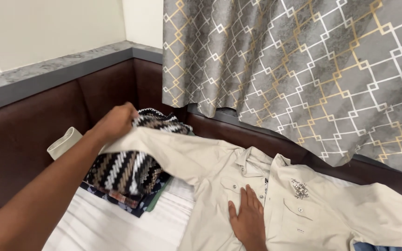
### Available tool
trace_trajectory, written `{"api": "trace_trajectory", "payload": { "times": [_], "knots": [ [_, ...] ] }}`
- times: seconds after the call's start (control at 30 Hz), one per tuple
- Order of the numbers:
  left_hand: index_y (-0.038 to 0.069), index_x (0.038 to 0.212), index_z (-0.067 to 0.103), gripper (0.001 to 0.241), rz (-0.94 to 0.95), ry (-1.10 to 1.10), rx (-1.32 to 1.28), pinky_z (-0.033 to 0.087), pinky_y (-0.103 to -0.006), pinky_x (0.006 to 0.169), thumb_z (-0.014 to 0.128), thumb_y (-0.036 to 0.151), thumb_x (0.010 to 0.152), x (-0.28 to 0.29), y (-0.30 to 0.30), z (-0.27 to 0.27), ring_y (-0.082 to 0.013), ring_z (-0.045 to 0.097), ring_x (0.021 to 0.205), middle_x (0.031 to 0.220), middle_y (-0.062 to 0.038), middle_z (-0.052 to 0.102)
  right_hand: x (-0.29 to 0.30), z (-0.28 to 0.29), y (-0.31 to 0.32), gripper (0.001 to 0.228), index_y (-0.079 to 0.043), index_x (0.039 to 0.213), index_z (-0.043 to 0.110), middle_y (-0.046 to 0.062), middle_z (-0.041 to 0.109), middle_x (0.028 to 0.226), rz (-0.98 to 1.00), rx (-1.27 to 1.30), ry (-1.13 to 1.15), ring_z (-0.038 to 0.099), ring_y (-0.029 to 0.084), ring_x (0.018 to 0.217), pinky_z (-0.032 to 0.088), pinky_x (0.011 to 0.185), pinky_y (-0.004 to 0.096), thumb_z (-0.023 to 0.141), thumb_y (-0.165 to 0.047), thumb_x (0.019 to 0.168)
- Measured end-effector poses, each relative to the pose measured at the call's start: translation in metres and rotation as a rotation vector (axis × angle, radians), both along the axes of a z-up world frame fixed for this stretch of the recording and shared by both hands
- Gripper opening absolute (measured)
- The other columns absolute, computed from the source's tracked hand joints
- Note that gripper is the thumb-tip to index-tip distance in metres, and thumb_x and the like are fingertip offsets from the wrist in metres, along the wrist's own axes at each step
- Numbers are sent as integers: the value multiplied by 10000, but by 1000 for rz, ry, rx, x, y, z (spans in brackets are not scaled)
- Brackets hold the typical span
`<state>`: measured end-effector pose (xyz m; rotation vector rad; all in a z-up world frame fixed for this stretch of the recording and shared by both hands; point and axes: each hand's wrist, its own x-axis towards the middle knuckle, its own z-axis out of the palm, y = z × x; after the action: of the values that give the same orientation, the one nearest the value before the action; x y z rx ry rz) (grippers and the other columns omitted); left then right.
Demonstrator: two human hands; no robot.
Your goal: The person folds a patterned short-sleeved shirt on a bed, smoothing the fabric and aligning the edges before placing it on a stack. They then unfold a beige long-sleeved shirt, lay it flat, and begin buttoning the front placket.
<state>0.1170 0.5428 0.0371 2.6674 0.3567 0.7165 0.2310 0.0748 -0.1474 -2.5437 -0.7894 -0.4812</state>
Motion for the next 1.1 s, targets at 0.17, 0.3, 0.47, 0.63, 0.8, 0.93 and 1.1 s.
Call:
{"api": "trace_trajectory", "payload": {
  "times": [0.17,0.3,0.47,0.63,0.8,0.93,1.1],
  "knots": [
    [23,1127,642,263,206,50,1,519,-487,855,625,46,866,-17,-3,0,-402,673,989,1064,-256,712,-3,2,-1,664,-33,1468,416,135,357,1590,-10,-16,19,305,280,1475,236,1189,425,542,-422,945],
    [41,1088,677,337,162,219,-39,564,-464,861,584,359,1027,-34,-42,9,-376,720,871,966,-244,751,-4,6,3,670,-35,1476,403,132,346,1597,-15,-21,40,294,273,1483,231,1190,421,534,-426,948],
    [157,1165,742,425,-14,336,111,536,-479,885,606,484,931,-30,-65,-2,-312,690,938,1017,-154,742,-2,4,-1,669,-32,1475,407,137,346,1597,-6,-29,28,295,279,1483,233,1195,415,531,-430,953],
    [115,1180,772,445,-202,184,181,359,-605,1024,489,436,1058,-18,-82,-4,-309,673,1024,972,-154,759,-5,11,2,676,-34,1479,403,133,338,1602,-13,-26,53,289,272,1487,229,1197,411,535,-429,946],
    [71,999,812,331,-252,162,116,594,-426,824,666,356,913,-10,-100,9,-274,742,820,963,-131,784,-5,11,0,674,-43,1483,395,124,326,1608,-19,-39,79,277,265,1491,220,1198,413,529,-433,950],
    [30,1041,765,286,-116,-81,-233,577,-436,778,639,282,989,1,-91,33,-296,724,765,875,-158,782,-5,13,0,671,-45,1483,396,120,327,1609,-21,-32,78,277,262,1494,222,1202,411,525,-434,952],
    [95,1089,796,597,72,547,227,576,-421,853,718,633,841,6,-14,30,-267,723,916,998,-137,776,-3,9,0,673,-32,1479,392,130,320,1606,-16,-51,70,272,268,1491,215,1202,418,515,-439,958]
  ]
}}
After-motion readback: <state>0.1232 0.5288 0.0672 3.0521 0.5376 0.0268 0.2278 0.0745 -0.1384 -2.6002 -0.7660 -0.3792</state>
